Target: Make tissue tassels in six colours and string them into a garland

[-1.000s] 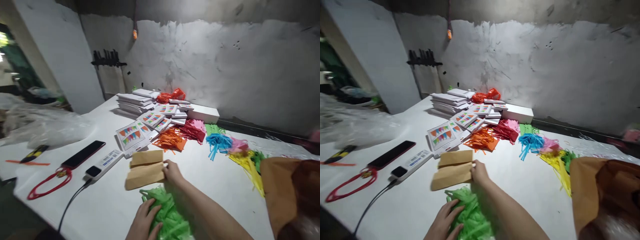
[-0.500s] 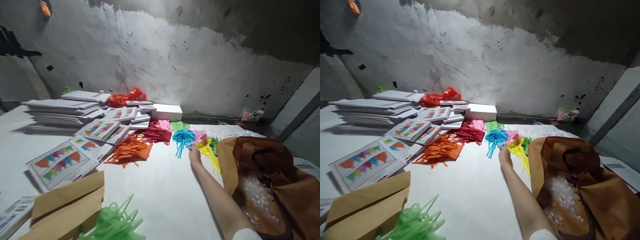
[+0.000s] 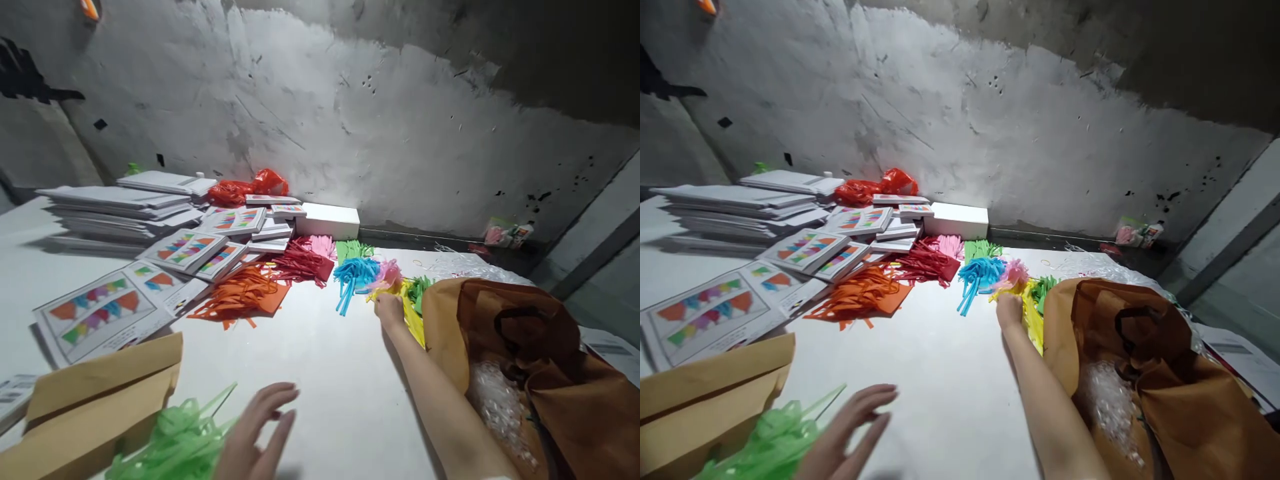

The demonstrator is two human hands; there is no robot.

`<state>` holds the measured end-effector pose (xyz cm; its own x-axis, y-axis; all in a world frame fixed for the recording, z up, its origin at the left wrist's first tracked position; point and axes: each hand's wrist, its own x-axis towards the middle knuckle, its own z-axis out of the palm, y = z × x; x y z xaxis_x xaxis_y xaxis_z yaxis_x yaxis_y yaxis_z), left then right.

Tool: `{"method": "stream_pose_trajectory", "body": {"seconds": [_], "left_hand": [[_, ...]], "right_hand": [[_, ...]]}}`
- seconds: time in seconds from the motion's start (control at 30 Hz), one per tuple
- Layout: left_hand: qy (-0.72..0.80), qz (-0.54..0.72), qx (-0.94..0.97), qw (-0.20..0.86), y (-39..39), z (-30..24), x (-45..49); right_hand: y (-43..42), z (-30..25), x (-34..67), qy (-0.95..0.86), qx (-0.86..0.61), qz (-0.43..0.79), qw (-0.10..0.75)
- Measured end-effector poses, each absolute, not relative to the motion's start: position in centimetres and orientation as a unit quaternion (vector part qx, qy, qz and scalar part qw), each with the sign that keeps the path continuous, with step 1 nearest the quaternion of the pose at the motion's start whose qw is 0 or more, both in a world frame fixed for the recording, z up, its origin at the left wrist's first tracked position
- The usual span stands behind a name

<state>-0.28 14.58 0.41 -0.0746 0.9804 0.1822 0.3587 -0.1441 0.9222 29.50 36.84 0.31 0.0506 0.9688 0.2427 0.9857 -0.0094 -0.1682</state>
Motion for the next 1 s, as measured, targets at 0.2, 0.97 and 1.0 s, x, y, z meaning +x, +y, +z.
{"method": "stream_pose_trajectory", "body": {"seconds": [0.2,0.97,1.0], "left_hand": [[0.430,0.430,0.251,0.753,20.4,1.1,10.5],[0.393,0.423,0.294,0.762,17.0,-3.3,13.7],[0.394,0.422,0.297,0.760,16.8,-3.3,13.8]], "right_hand": [[26.2,-0.1,28.6,-0.748,-0.601,0.044,0.278],[13.8,-2.2,27.9,-0.604,-0.685,0.171,0.369],[13.7,-2.3,27.7,-0.600,-0.691,0.165,0.368]]}}
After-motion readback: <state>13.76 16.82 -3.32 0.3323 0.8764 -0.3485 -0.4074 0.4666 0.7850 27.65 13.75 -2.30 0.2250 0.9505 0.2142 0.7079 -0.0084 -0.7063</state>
